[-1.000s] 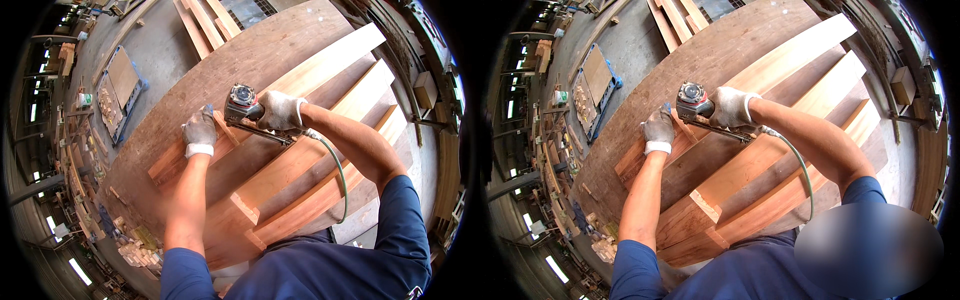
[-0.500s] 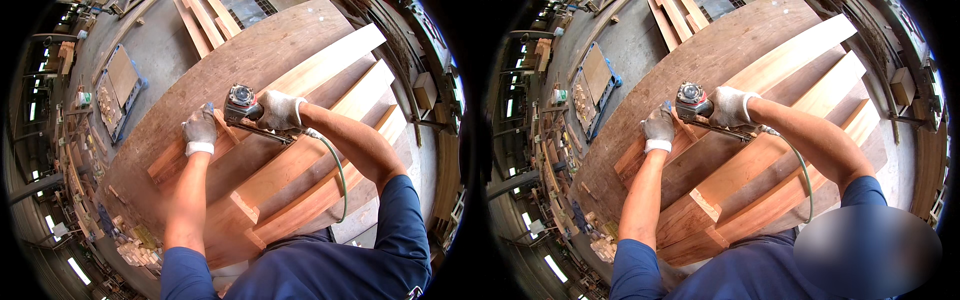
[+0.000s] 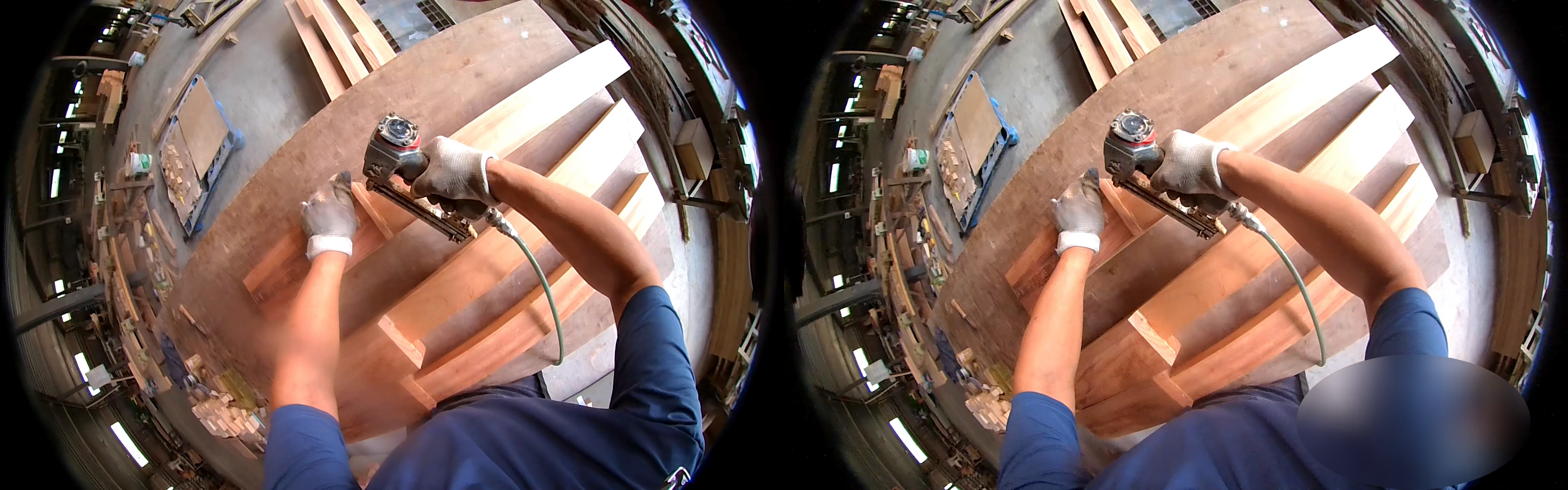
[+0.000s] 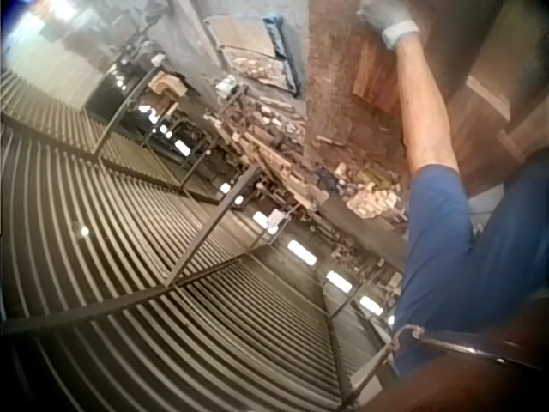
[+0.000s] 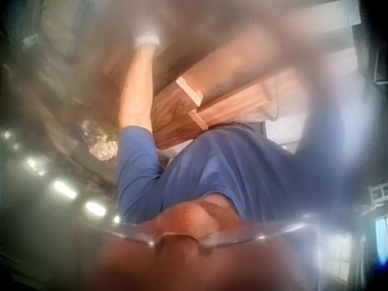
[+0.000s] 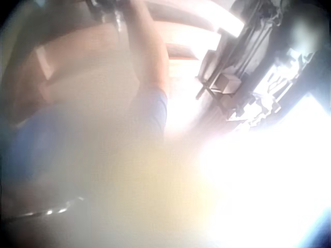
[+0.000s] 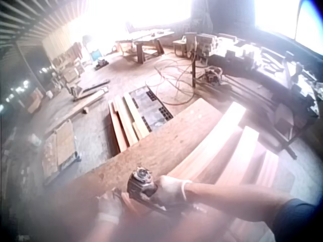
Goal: The person assembles a wooden frame structure on a workbench using a pneumatic nail gun. They pick up individual wooden planks, align them with existing pieces, and secure them with nails. The process involves repetitive handling of wood and tool manipulation to build the frame.
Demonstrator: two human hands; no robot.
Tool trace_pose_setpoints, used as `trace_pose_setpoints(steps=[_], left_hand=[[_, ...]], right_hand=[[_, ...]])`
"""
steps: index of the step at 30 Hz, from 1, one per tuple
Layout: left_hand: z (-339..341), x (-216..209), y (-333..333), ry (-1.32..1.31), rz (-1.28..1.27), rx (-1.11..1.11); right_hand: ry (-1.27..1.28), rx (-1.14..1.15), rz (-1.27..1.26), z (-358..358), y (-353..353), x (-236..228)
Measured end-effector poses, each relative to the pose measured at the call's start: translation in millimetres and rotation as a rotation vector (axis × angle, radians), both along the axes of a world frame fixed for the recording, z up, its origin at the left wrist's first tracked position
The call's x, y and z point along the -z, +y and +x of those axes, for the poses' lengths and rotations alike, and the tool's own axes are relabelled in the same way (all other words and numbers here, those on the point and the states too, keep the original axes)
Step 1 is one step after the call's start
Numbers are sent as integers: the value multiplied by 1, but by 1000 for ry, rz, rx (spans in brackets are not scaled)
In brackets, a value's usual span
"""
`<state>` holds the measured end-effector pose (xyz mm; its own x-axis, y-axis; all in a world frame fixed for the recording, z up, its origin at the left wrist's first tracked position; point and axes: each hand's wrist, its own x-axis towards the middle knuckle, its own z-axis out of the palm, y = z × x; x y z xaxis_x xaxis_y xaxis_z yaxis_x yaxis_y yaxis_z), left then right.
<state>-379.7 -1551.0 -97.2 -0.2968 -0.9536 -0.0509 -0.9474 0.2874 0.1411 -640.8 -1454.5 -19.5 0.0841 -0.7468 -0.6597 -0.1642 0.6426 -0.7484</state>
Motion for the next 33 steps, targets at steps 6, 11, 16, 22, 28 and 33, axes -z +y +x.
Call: trace_pose_setpoints(steps=[6, 11, 16, 22, 28, 33], left_hand=[[-3, -4, 3, 40, -2, -25], [3, 5, 3, 105, -22, -30], [1, 3, 0, 81, 26, -45], [2, 4, 2, 135, -64, -6], [0, 0, 1, 93, 14, -41], [2, 0, 1, 79, 30, -49]], right_hand=[[77, -38, -64, 10, -12, 6], [114, -76, -113, 14, -19, 7], [138, -93, -93, 15, -24, 7], [141, -98, -102, 16, -24, 3], [155, -95, -93, 15, -23, 2], [116, -77, -81, 15, -20, -6]])
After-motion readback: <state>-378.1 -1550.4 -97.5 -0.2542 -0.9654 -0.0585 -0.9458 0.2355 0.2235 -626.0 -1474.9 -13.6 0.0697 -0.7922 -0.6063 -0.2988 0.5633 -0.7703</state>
